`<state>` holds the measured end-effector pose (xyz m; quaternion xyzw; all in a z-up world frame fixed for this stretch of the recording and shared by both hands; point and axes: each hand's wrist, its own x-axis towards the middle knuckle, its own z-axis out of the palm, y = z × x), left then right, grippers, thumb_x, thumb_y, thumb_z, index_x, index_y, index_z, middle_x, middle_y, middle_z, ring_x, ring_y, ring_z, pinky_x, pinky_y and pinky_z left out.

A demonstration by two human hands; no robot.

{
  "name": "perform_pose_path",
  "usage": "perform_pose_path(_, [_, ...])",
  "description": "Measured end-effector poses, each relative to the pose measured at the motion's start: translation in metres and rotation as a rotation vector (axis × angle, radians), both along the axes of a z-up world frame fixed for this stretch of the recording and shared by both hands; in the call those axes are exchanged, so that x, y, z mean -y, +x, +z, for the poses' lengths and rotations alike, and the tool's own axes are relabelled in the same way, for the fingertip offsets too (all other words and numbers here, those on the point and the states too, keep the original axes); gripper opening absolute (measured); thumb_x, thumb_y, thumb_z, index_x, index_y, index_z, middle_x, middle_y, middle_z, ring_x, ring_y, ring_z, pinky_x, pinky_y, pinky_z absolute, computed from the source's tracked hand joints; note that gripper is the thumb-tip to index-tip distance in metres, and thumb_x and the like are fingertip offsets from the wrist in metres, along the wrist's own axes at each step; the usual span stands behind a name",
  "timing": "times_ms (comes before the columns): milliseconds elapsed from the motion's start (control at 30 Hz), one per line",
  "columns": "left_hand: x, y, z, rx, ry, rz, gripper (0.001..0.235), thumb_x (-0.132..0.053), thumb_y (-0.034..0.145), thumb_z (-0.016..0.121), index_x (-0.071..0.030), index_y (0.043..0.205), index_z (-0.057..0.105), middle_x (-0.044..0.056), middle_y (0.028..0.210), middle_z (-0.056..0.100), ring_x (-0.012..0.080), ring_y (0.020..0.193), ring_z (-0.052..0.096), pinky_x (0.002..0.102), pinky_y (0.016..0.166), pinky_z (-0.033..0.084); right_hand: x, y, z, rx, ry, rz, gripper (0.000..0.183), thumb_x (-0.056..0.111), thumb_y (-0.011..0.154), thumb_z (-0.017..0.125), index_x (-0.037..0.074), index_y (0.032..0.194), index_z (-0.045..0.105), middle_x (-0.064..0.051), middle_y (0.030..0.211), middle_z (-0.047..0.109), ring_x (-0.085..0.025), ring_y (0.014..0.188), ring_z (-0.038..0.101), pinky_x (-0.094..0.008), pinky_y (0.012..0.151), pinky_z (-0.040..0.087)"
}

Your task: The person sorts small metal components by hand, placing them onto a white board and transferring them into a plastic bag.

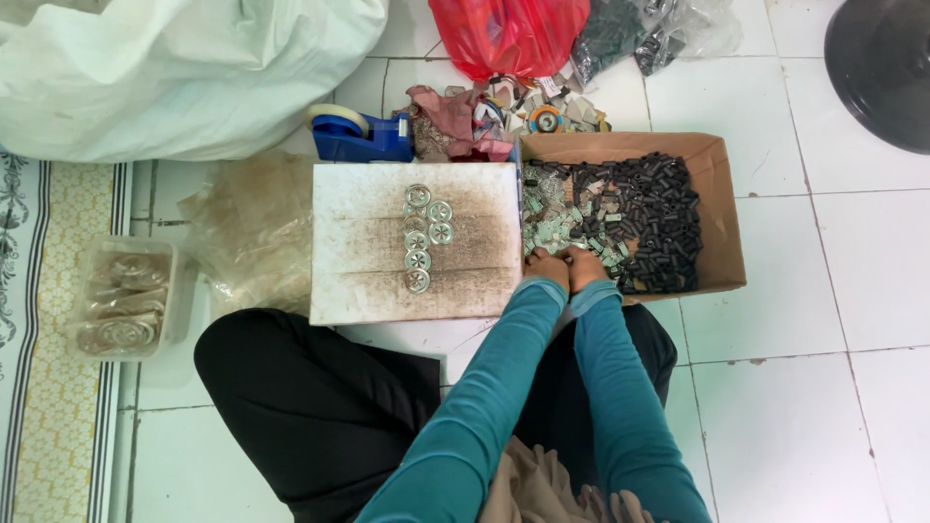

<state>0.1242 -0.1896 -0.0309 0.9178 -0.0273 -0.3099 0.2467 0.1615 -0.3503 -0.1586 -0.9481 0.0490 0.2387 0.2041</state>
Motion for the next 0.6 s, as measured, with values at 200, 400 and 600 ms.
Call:
perform_pose_path(200, [0.009,-0.015,0.004,-0.047,-0.042,0.079,0.035,-0.002,0.099,0.042,0.015,0.128,0.052,0.03,0.135,0.052,0.0456,0.124,0.057,0.06,0.101,0.051,-0.02,-0.021,0.052,-0.049,-0.031,0.012,0.045,0.008,0.101,0.054,0.013,0.145,0.06,-0.022,0.132,0.068,-0.043,0.121,0.064,-0.056,0.099,0.056])
perform_pose_path(400, [0.006,-0.019,0.018,0.03,-0.05,0.03,0.033,0.004,0.095,0.046,0.017,0.123,0.058,0.029,0.126,0.054,0.0457,0.116,0.062,0.061,0.097,0.053,-0.02,-0.025,0.052,-0.033,-0.038,0.058,0.042,0.009,0.101,0.054,0.014,0.141,0.063,-0.022,0.131,0.068,-0.044,0.122,0.064,-0.056,0.1,0.056])
perform_pose_path(600, [0.008,-0.022,0.012,0.101,-0.008,0.032,0.031,0.002,0.096,0.046,0.014,0.121,0.06,0.027,0.119,0.056,0.045,0.117,0.06,0.054,0.094,0.056,-0.007,-0.024,0.032,-0.017,-0.015,0.006,0.039,0.017,0.099,0.057,0.012,0.136,0.068,-0.021,0.13,0.07,-0.044,0.122,0.063,-0.055,0.103,0.055])
